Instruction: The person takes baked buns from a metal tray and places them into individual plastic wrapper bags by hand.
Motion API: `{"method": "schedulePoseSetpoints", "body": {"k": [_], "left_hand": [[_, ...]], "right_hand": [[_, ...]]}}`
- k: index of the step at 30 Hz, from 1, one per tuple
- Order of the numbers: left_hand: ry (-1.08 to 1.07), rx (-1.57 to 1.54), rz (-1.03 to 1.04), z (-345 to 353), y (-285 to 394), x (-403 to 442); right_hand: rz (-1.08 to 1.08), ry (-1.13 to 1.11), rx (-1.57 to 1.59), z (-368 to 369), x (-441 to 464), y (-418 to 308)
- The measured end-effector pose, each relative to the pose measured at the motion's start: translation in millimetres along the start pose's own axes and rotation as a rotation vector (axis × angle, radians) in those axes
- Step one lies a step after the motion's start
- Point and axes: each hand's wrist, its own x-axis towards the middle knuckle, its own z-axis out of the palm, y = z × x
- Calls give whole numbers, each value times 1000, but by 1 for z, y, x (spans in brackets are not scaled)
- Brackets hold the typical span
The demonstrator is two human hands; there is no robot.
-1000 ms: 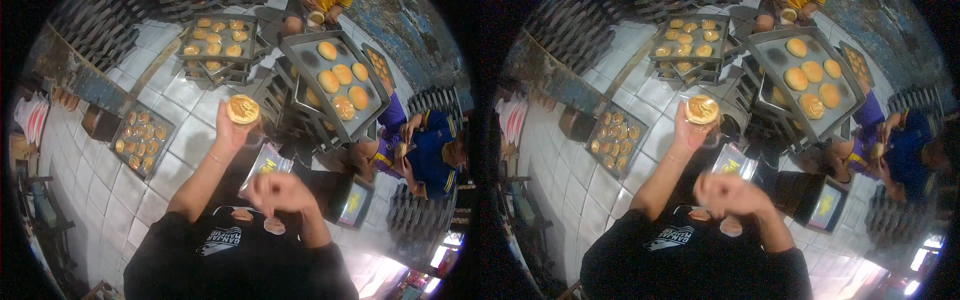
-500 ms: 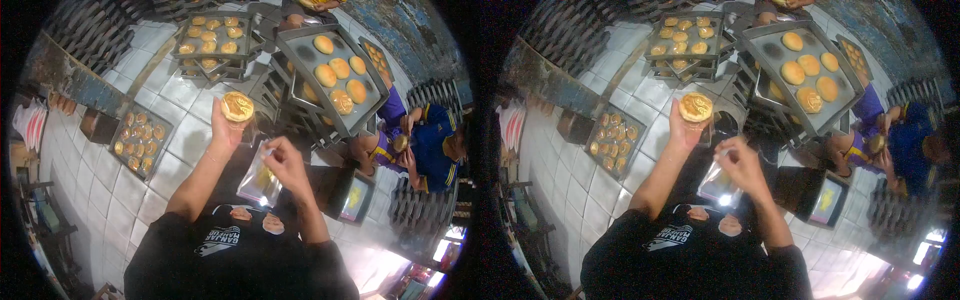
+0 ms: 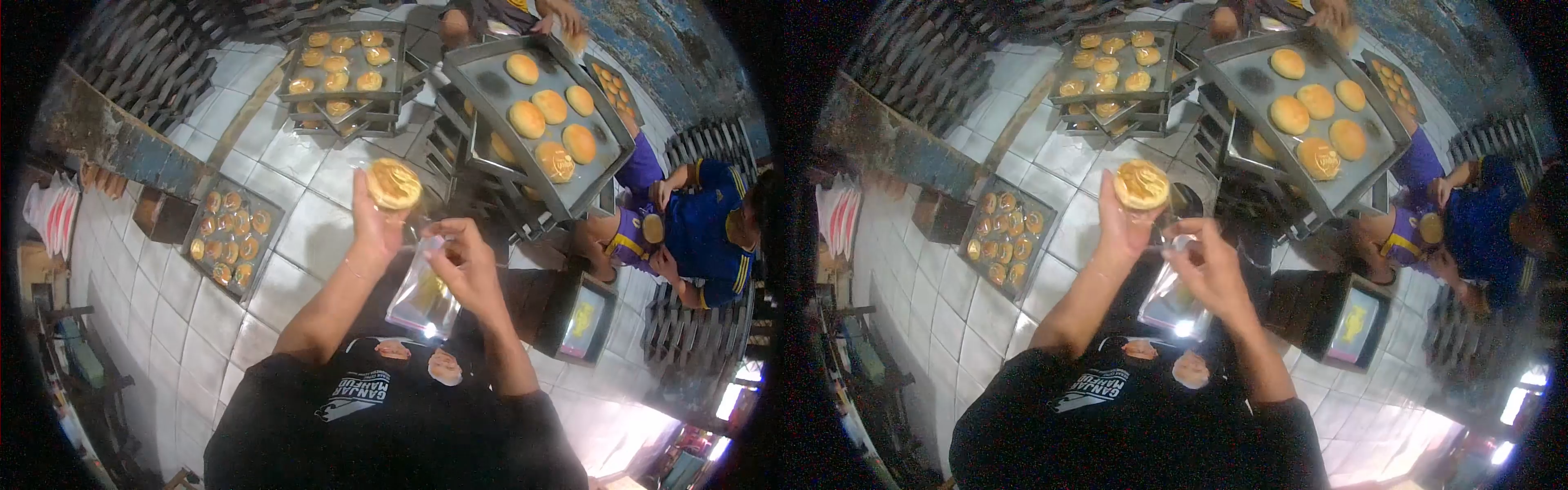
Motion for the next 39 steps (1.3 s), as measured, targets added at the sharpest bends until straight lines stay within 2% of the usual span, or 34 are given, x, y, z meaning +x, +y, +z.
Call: {"method": "schedulePoseSetpoints", "body": {"k": [2,3,4,5,7,8,10,11,12,14,15,16,18,19,20,22,23,24,26,27,29,30,31,32,34,35,36,38,39], "left_hand": [[13,42,-62,6,-12,-8],[17,91,-27,10,-17,-8],[19,135,15,13,-20,-6],[16,84,11,2,-19,5],[29,65,46,-2,3,10],[34,52,62,-6,11,11],[32,23,42,-6,11,6],[15,2,18,1,6,-1],[-7,-21,5,10,3,-5],[6,-38,-54,11,-8,-7],[-20,29,-11,11,-16,-7],[-48,93,35,11,-21,-6],[-27,70,38,8,-18,-1],[-33,66,52,6,-14,1],[-42,64,64,3,-8,4],[4,45,8,10,13,-4],[-61,2,-86,9,17,-13],[-123,-41,-180,10,18,-25],[-224,-23,-410,17,13,-59],[-253,-62,-474,8,15,-57],[-296,-98,-550,-10,15,-44],[-281,244,-269,-15,14,-33],[-245,571,31,-14,15,-28],[-244,556,57,-15,15,-28],[-321,874,71,-9,13,-31],[-299,780,166,-17,1,-22],[-304,775,175,-20,0,-19],[-311,978,567,-23,-3,-9],[-286,964,600,-19,-3,-10]], "right_hand": [[-127,-113,-154,14,3,1],[-298,-109,-281,20,7,3],[-305,-109,-287,12,1,0],[-110,-359,-56,-2,-9,-8],[81,-824,557,-16,-28,-3],[87,-820,568,-12,-29,-1],[20,-252,22,-3,-21,-7],[-50,-76,-165,2,-12,1],[-58,-73,-169,5,-6,0],[-27,-69,48,13,-1,-2],[-66,-134,-95,15,2,5],[-67,-135,-99,14,-1,8],[78,-304,341,9,-10,12],[96,-572,411,-6,-18,8],[98,-573,417,-10,-22,9],[206,-490,156,-15,-26,9],[27,-138,-159,-10,-16,9],[31,-132,-161,-7,-14,10],[-478,299,-541,-2,-3,12],[-570,175,-639,-5,-7,1],[-506,168,-615,-7,-2,8],[-469,147,-596,-10,8,12],[-195,134,-368,-11,16,16],[-218,117,-375,-11,21,26],[-51,233,-277,-10,33,38],[-150,258,-337,-9,35,35],[-160,258,-341,-8,35,32],[-241,196,-520,-9,34,27],[-307,219,-506,-7,33,19]]}}
